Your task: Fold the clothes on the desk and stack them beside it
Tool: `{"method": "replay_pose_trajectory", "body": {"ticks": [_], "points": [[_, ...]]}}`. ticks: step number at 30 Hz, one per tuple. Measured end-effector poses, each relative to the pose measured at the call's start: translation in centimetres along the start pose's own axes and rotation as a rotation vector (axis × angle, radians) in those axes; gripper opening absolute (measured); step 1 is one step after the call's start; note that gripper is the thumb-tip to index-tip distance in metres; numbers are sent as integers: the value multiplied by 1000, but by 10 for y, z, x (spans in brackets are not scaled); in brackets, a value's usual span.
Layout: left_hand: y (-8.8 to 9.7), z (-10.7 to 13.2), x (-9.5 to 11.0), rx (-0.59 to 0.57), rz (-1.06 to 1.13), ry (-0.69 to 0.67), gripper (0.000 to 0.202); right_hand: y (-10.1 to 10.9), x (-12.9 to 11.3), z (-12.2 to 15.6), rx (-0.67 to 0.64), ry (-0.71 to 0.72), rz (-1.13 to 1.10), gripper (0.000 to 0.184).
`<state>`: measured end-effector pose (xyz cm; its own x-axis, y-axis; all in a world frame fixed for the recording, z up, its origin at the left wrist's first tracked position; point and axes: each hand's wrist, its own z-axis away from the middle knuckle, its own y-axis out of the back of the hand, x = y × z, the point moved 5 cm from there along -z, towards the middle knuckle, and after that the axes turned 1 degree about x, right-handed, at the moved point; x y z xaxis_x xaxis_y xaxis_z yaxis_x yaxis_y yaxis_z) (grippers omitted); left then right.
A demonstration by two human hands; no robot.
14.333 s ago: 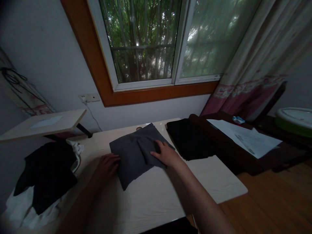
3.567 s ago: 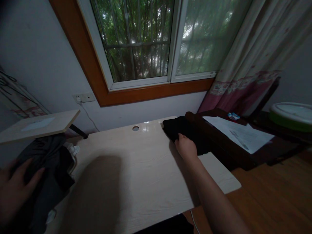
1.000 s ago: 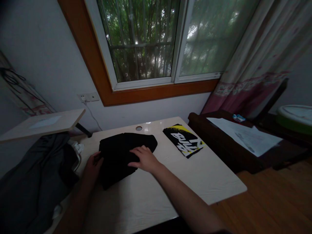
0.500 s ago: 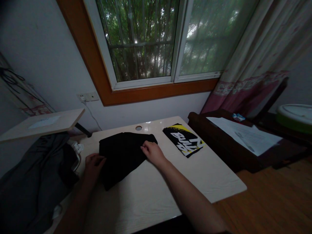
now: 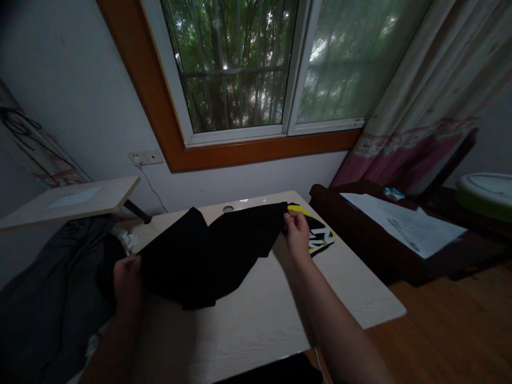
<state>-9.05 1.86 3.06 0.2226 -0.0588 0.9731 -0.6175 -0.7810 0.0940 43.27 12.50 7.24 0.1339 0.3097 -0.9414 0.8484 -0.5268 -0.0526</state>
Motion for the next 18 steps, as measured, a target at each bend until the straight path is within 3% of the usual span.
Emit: {"method": "replay_pose_trajectory", "body": {"ticks": [4,7,12,16,18], "points": [[5,0,-1,85,157,125,36,41,1,-27,285,28,-106,33],[4,5,7,111,111,182,35,55,3,-33,315,7,-75,33],[2,9,12,112,15,206,30,39,-8,-10,172,47,117,31],[-1,4,8,36,-18,118,25,0,-43,30,-93,343,304,24],[-1,2,8,0,-21,68,24,-25,-57,55,-328,485,353,22]]}}
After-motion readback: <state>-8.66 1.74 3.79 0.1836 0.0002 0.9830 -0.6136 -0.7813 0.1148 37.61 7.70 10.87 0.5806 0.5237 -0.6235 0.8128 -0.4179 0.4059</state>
